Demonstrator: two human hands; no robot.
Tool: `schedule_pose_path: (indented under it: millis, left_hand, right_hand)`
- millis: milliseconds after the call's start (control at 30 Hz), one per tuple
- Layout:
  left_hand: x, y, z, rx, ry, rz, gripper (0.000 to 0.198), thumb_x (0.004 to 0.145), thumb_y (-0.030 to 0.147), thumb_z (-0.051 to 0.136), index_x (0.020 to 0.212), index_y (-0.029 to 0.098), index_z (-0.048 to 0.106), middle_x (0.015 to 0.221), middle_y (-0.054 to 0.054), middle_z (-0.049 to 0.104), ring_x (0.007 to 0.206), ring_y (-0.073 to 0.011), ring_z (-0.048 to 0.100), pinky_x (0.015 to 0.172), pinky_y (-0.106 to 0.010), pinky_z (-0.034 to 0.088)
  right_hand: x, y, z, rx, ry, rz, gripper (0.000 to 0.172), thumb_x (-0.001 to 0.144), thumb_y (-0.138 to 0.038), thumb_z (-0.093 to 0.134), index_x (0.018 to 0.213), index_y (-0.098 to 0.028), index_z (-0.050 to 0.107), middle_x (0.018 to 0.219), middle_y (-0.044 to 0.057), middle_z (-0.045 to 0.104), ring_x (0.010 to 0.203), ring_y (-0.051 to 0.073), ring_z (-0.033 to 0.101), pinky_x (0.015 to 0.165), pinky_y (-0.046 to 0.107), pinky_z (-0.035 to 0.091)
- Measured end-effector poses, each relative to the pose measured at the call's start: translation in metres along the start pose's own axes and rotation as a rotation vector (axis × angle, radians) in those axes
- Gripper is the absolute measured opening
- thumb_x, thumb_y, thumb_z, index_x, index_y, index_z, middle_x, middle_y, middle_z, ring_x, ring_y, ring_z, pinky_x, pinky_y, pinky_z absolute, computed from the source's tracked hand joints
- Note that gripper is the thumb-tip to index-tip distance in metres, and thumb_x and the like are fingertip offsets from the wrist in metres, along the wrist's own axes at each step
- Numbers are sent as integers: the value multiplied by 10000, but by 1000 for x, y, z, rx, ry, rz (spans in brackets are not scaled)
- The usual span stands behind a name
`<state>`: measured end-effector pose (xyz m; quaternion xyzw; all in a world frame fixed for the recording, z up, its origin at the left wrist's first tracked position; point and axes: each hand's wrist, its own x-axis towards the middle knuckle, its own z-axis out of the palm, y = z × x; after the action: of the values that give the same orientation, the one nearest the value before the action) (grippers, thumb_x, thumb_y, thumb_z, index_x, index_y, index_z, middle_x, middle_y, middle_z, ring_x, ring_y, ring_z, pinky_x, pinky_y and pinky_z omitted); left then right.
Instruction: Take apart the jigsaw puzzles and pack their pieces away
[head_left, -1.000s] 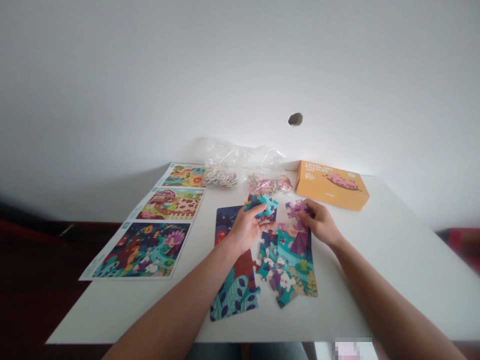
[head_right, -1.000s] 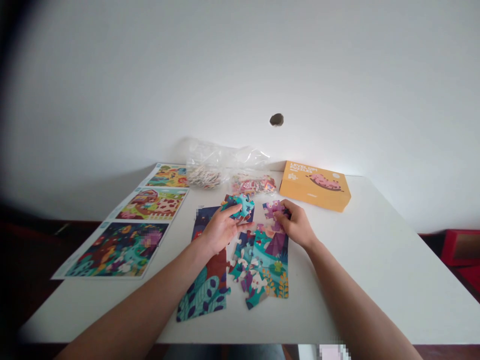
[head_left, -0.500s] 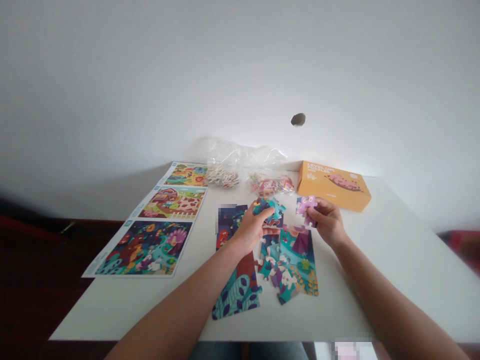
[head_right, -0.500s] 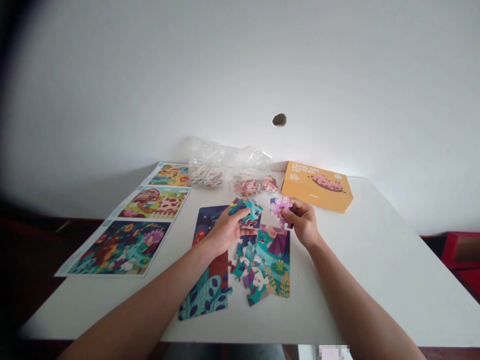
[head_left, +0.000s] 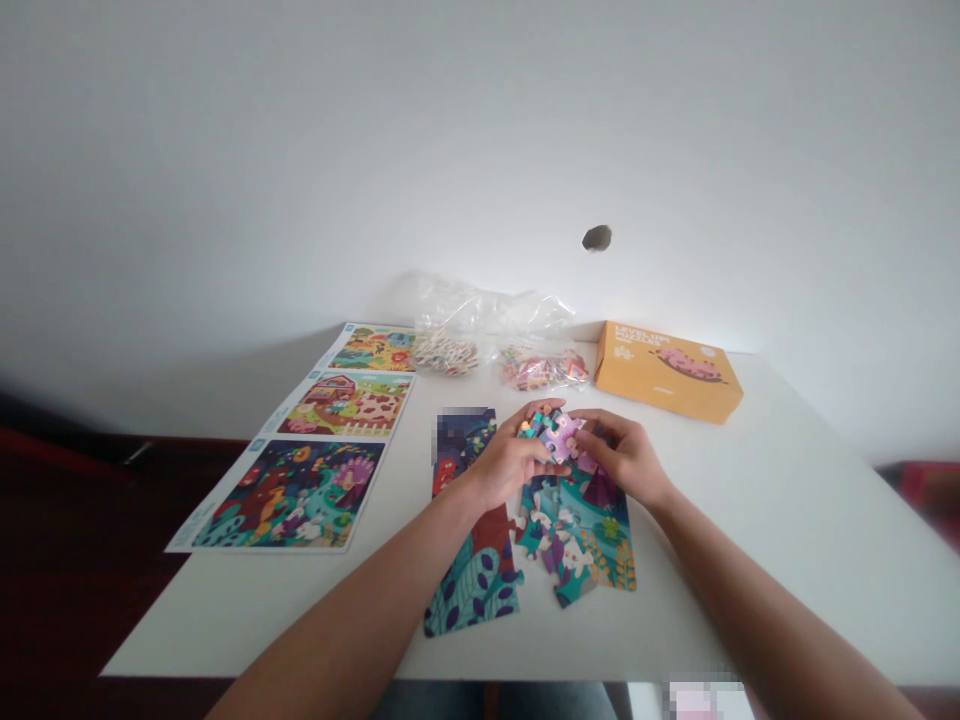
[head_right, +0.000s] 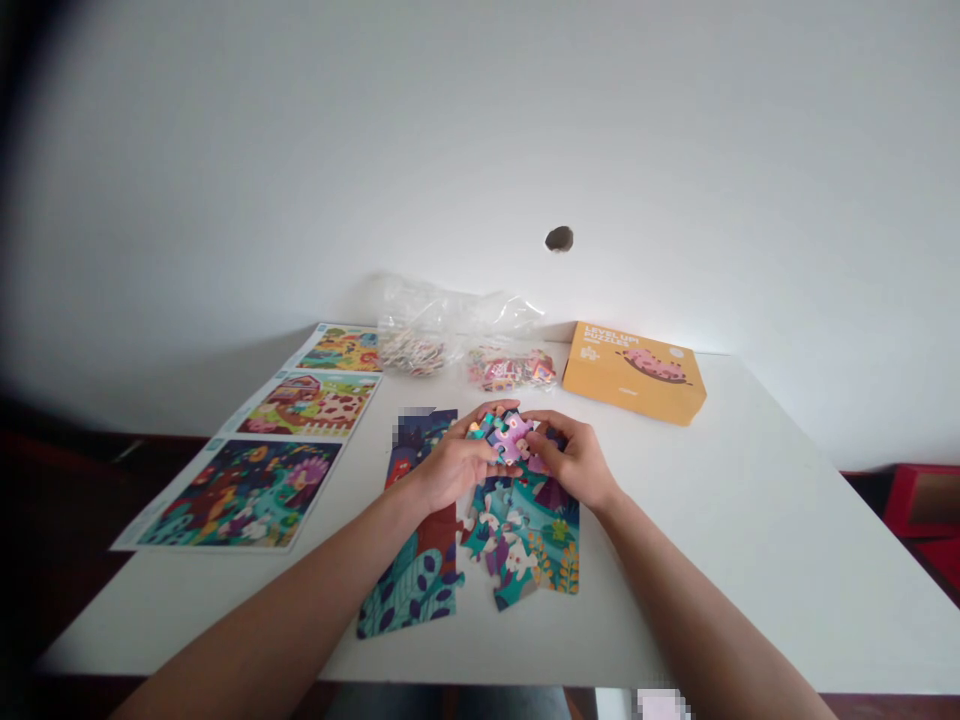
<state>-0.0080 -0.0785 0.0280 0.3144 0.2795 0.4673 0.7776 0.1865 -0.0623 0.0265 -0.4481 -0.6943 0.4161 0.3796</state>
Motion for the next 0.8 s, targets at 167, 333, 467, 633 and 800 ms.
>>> schedule_pose_path:
  millis: [167,333,467,633,800]
  left_hand:
    - [1,-1,4,83,-11,-24,531,615,111,718,1124,228,624,968,-38,657,827,-183,644,694,-316,561]
    - [4,-2,4,106,111,27,415,680,193,716,1082,209,614,890,-14,638,785,-164,644,670,-296,565]
    - [1,-3,6,104,-36,-26,408,724,217,735,1110,216,605,946,-34,639,829,-178,651,711,-333,578]
    - [-2,-7,14,65,-107,-61,485,718,206,776,1159,251,579,1052,-48,636,931,-214,655,743,-363,585]
    - [1,-7,12,36,4,13,478,682,134,759,1124,229,602,974,-31,658,863,-212,669,712,-376,598]
  right_hand:
    - [2,1,2,-80,29,15,355,857,-416,635,1099,-163,695,720,-3,615,614,120,524,579,232,419]
    - [-1,0,5,-121,264,-35,314,870,-441,628,1016,-179,720,731,11,654,627,137,572,623,254,460]
    - [-4,-7,17,-165,327,-236,264,958,-365,510,1025,-207,710,783,32,644,724,162,594,689,288,480]
    - [-2,-12,31,-190,291,-390,301,994,-271,416,1197,-228,634,961,69,568,923,192,568,827,347,485]
    - [-2,-14,25,-174,266,-413,362,1010,-249,339,1327,-261,513,1180,97,508,1110,212,523,948,395,458]
